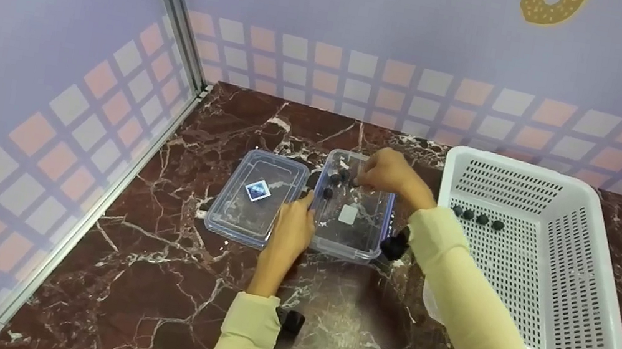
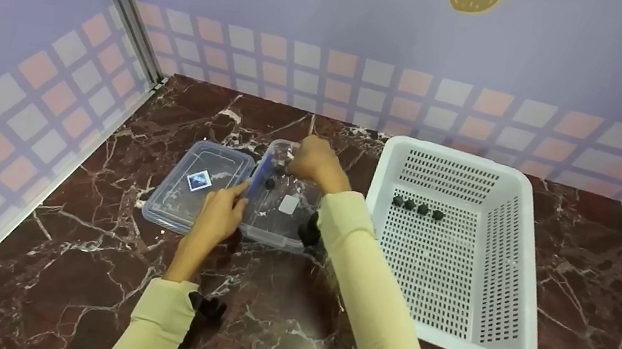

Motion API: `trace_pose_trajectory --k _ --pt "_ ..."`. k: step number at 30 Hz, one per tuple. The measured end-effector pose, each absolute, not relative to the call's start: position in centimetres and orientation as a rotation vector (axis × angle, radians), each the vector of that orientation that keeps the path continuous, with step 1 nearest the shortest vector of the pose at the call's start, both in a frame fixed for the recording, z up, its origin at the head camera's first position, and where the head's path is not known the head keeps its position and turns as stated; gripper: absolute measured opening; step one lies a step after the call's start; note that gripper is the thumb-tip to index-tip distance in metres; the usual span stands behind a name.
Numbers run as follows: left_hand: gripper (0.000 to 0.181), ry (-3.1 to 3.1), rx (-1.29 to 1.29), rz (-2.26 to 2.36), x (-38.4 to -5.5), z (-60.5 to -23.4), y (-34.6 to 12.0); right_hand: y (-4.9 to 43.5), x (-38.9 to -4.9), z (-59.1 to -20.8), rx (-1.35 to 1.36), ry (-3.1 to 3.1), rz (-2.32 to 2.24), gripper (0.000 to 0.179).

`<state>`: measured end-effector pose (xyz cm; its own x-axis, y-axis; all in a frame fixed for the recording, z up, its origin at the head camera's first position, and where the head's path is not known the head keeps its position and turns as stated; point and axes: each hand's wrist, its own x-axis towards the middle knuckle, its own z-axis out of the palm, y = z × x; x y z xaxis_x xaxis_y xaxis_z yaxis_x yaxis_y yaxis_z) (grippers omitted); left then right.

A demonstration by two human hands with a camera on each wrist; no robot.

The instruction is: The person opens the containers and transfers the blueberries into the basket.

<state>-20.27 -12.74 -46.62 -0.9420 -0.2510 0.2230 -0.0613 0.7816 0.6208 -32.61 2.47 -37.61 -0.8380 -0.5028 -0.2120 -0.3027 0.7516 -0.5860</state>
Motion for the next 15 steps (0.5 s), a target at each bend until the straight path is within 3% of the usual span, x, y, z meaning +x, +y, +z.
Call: trace_pose_trajectory --k 15 --pt "0.040 -2.647 0.226 -0.980 -20.3 -47.2 -12.9 12.8 -34.0 -36.1 -0.358 2.482 -1.110 0.027"
